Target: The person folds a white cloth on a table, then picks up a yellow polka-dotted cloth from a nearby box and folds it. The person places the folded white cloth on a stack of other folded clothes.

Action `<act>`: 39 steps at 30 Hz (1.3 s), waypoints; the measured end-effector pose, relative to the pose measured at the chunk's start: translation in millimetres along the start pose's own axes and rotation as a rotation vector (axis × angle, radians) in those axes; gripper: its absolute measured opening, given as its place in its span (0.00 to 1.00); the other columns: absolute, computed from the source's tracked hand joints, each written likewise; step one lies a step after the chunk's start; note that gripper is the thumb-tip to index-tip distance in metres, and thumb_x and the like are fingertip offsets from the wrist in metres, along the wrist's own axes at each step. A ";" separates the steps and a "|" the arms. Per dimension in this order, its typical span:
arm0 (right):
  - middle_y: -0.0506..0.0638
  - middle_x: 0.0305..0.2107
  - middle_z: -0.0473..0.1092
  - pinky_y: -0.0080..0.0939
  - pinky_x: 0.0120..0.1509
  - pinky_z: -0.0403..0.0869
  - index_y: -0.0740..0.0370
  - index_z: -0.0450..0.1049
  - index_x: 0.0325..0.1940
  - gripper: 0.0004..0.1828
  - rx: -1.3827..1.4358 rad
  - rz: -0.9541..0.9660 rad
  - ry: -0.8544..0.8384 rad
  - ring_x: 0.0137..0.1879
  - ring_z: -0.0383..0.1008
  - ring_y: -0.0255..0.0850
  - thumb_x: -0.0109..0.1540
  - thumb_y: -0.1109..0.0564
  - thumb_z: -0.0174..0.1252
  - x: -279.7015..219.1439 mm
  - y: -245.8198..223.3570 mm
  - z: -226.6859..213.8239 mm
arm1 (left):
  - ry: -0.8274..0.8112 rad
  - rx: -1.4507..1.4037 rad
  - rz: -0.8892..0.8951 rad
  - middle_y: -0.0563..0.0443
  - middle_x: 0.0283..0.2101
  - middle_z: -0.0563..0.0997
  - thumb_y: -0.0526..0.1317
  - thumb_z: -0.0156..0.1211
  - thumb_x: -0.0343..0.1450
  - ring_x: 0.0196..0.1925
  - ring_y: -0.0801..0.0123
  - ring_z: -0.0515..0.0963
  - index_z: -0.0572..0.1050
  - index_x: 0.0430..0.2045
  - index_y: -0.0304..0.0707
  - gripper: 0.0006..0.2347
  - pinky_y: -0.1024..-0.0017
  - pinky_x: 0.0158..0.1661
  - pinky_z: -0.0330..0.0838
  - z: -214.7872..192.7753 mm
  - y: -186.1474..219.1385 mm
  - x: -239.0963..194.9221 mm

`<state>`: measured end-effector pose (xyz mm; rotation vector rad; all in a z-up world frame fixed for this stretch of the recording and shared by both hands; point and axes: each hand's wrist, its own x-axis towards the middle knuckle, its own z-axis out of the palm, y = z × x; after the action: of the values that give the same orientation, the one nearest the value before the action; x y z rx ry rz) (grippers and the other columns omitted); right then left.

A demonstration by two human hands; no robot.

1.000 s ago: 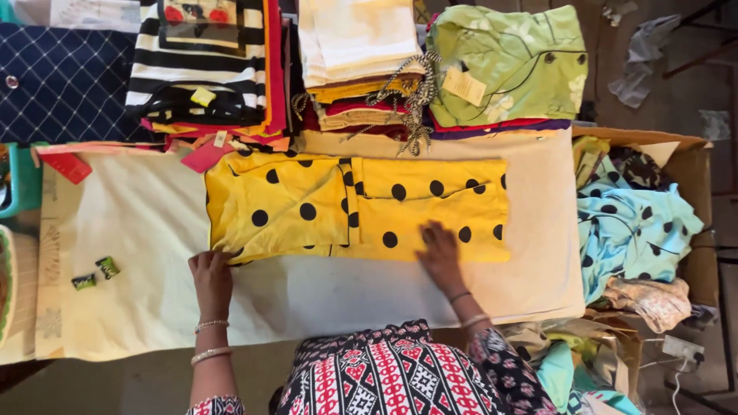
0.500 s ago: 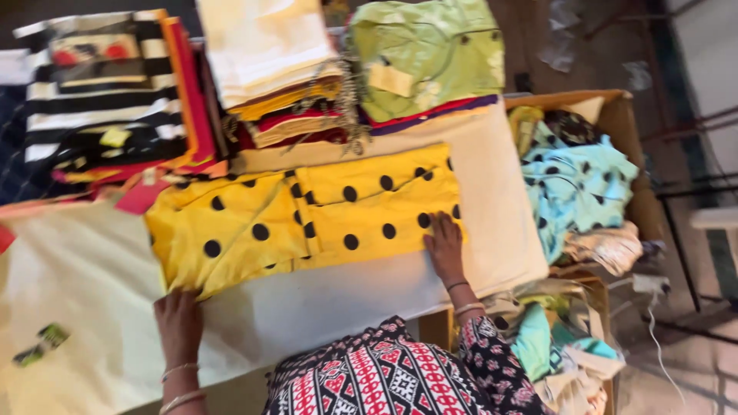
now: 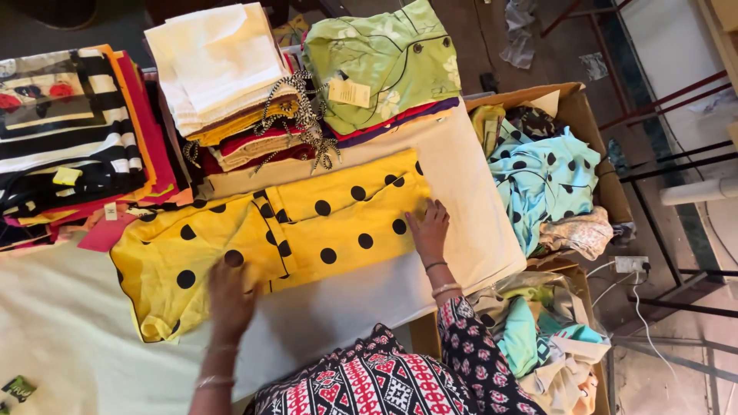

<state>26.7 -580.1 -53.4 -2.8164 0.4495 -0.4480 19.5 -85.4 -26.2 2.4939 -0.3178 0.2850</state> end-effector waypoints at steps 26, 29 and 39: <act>0.56 0.52 0.73 0.45 0.55 0.79 0.60 0.60 0.66 0.39 1.087 0.685 -0.345 0.55 0.77 0.46 0.54 0.66 0.70 69.0 32.3 25.7 | -0.286 0.259 0.126 0.36 0.74 0.54 0.58 0.47 0.72 0.76 0.40 0.50 0.57 0.70 0.37 0.33 0.39 0.70 0.39 70.0 68.7 50.9; 0.54 0.53 0.73 0.43 0.57 0.78 0.60 0.61 0.68 0.39 1.128 0.619 -0.315 0.57 0.76 0.44 0.54 0.69 0.67 62.1 43.5 34.6 | -0.269 0.232 0.132 0.36 0.74 0.54 0.58 0.47 0.72 0.76 0.40 0.50 0.57 0.70 0.37 0.33 0.39 0.70 0.39 70.0 67.7 49.7; 0.54 0.60 0.72 0.40 0.61 0.73 0.50 0.62 0.72 0.38 0.655 0.318 -0.197 0.60 0.76 0.43 0.58 0.67 0.61 68.1 -20.1 -26.1 | -0.258 0.189 0.142 0.35 0.75 0.54 0.56 0.50 0.72 0.76 0.39 0.50 0.56 0.70 0.36 0.33 0.38 0.70 0.38 72.0 64.7 49.0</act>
<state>84.7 -589.8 -5.9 -2.0863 0.5703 -0.1958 56.5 -187.0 -35.1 2.7030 -0.5993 0.0498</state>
